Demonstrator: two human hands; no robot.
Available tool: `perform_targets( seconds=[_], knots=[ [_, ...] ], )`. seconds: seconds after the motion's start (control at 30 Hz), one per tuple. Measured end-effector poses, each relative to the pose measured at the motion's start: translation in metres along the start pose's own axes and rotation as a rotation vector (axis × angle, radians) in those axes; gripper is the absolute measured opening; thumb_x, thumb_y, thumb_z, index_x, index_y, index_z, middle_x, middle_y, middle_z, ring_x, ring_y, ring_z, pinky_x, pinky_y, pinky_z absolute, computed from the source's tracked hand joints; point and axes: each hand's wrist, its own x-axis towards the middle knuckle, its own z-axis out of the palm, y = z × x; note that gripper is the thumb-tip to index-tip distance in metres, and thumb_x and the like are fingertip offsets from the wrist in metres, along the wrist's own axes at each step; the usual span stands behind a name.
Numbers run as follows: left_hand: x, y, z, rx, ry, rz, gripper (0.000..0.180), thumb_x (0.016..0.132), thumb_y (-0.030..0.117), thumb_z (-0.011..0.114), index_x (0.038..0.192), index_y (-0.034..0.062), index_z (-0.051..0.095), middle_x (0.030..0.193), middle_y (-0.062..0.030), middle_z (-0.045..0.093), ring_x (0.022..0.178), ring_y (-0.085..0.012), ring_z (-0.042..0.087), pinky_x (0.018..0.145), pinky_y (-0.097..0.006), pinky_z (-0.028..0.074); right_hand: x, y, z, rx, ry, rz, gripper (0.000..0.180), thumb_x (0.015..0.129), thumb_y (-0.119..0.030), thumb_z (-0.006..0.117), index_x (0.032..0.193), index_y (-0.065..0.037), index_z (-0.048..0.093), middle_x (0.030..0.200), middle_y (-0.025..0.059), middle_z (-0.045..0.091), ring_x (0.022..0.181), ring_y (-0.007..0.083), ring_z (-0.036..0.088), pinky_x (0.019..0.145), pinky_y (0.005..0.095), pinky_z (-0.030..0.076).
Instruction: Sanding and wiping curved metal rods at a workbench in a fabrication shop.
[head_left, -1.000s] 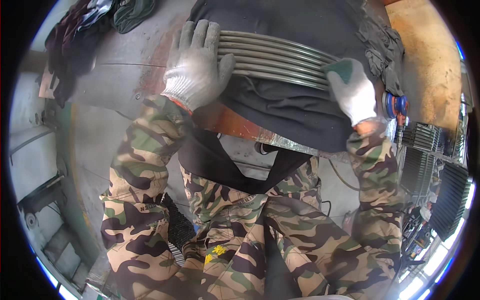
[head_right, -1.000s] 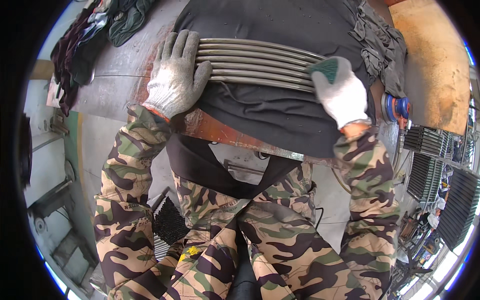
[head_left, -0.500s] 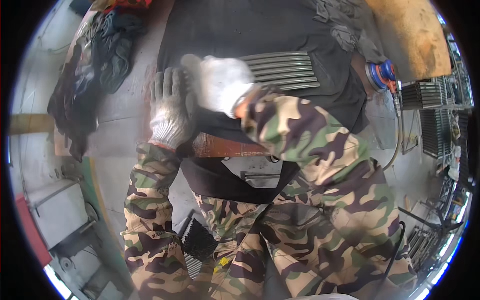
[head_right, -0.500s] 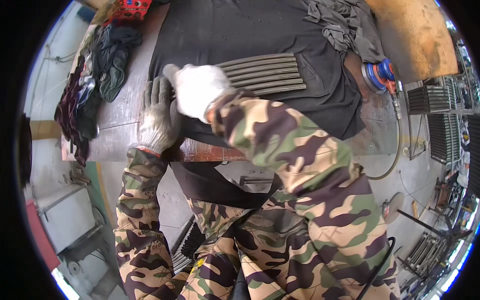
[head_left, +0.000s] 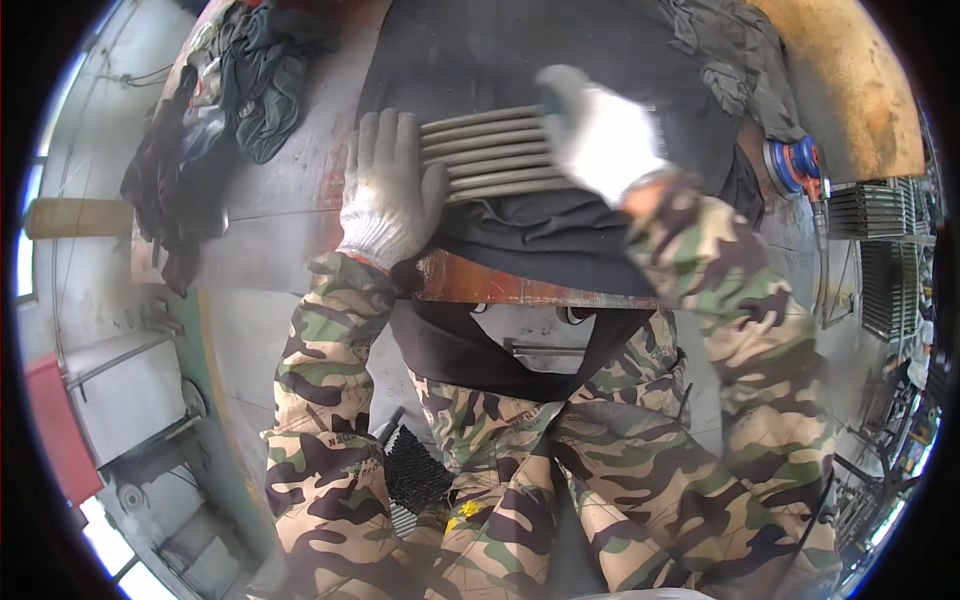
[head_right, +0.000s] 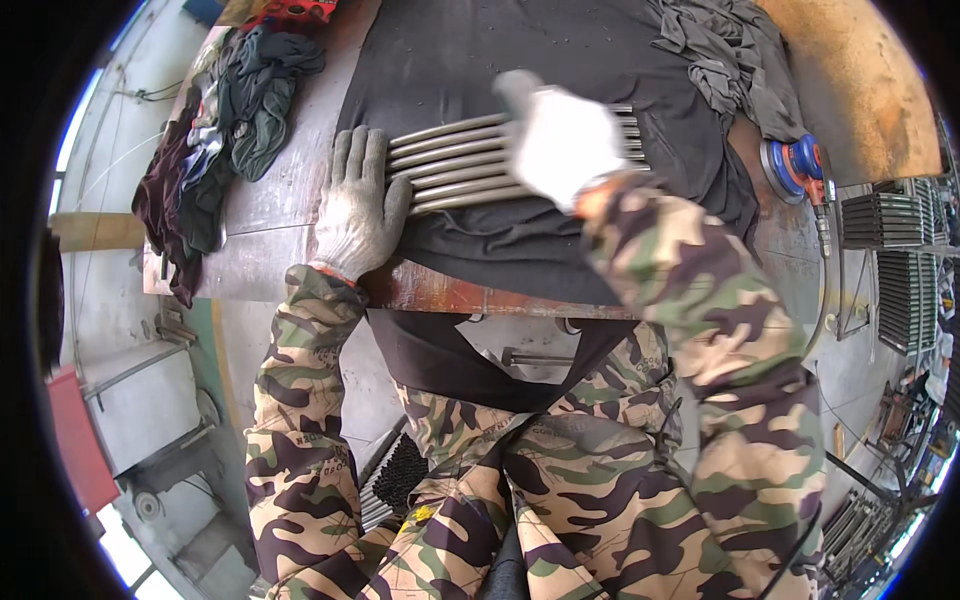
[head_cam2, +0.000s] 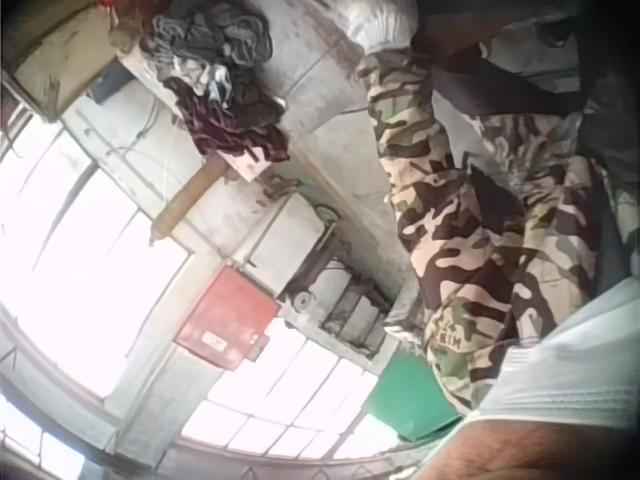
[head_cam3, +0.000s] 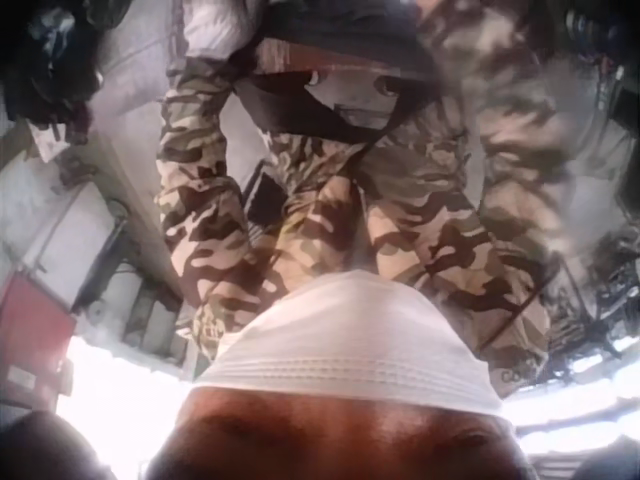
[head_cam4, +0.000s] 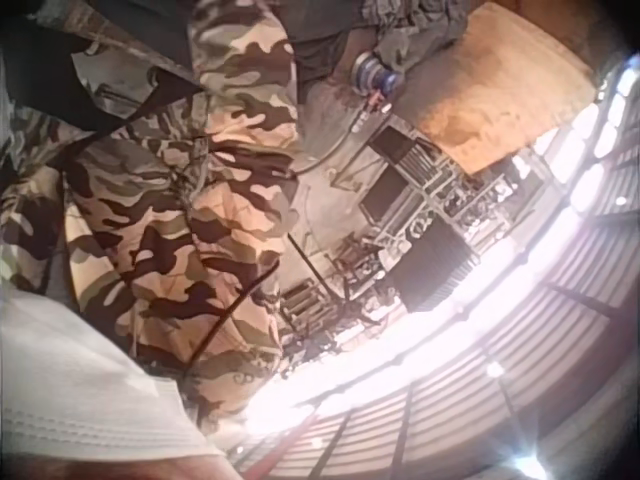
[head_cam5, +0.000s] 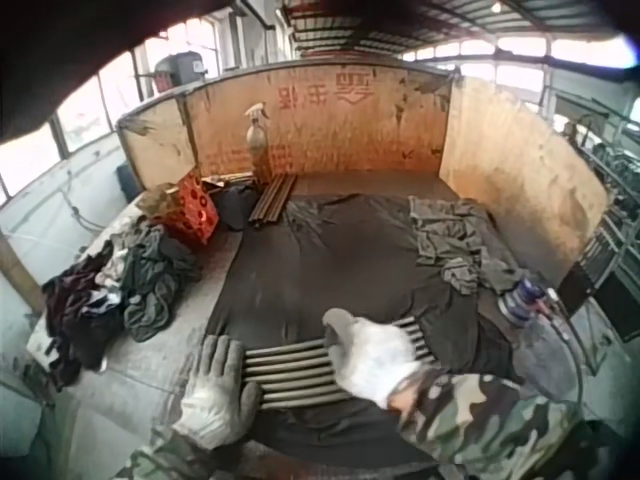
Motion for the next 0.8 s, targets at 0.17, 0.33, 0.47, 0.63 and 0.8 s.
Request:
perform_targets(
  seconds=[0.17, 0.33, 0.47, 0.63, 0.8],
  knots=[
    [-0.027, -0.008, 0.002, 0.049, -0.381, -0.123, 0.076, 0.101, 0.035, 0.057, 0.159, -0.0106, 0.037, 0.165, -0.0376, 0.034, 0.155, -0.0581, 0.027, 0.130, -0.058, 0.024, 0.030, -0.103, 0.044, 0.039, -0.255, -0.104, 0.027, 0.089, -0.013, 0.064, 0.116, -0.011, 0.065, 0.084, 0.0158, 0.075, 0.077, 0.0347, 0.078, 0.063, 0.0464, 0.063],
    [-0.020, -0.001, -0.008, -0.020, -0.371, -0.182, 0.068, 0.102, 0.027, 0.056, 0.157, -0.0095, 0.038, 0.163, -0.0356, 0.037, 0.152, -0.0583, 0.031, 0.128, -0.060, 0.027, 0.021, -0.049, 0.025, 0.061, -0.224, -0.026, 0.034, 0.094, -0.017, 0.064, 0.128, -0.013, 0.066, 0.096, 0.0184, 0.078, 0.086, 0.0376, 0.078, 0.074, 0.0475, 0.063],
    [-0.001, 0.017, -0.006, -0.091, -0.073, -0.041, 0.040, 0.087, 0.017, 0.060, 0.120, -0.0054, 0.053, 0.114, -0.0242, 0.053, 0.110, -0.0472, 0.052, 0.098, -0.057, 0.045, 0.003, 0.058, -0.035, -0.237, -0.055, 0.102, 0.043, 0.097, -0.024, 0.066, 0.139, -0.018, 0.061, 0.115, 0.0158, 0.077, 0.102, 0.0396, 0.075, 0.088, 0.0474, 0.061],
    [-0.006, 0.015, -0.011, -0.120, -0.217, -0.188, 0.063, 0.098, 0.022, 0.062, 0.151, -0.0090, 0.046, 0.154, -0.0346, 0.047, 0.147, -0.0571, 0.039, 0.124, -0.060, 0.033, 0.006, 0.045, -0.040, -0.194, -0.016, 0.070, 0.038, 0.097, -0.021, 0.063, 0.134, -0.015, 0.062, 0.107, 0.0214, 0.077, 0.100, 0.0425, 0.075, 0.087, 0.0508, 0.060],
    [-0.017, 0.005, -0.010, -0.093, -0.233, -0.158, 0.065, 0.099, 0.023, 0.061, 0.152, -0.0096, 0.046, 0.156, -0.0360, 0.045, 0.148, -0.0572, 0.037, 0.125, -0.060, 0.031, 0.037, -0.091, 0.047, 0.096, -0.146, 0.000, 0.041, 0.093, -0.016, 0.066, 0.134, -0.010, 0.064, 0.110, 0.0225, 0.077, 0.093, 0.0430, 0.077, 0.084, 0.0487, 0.064]
  ],
)
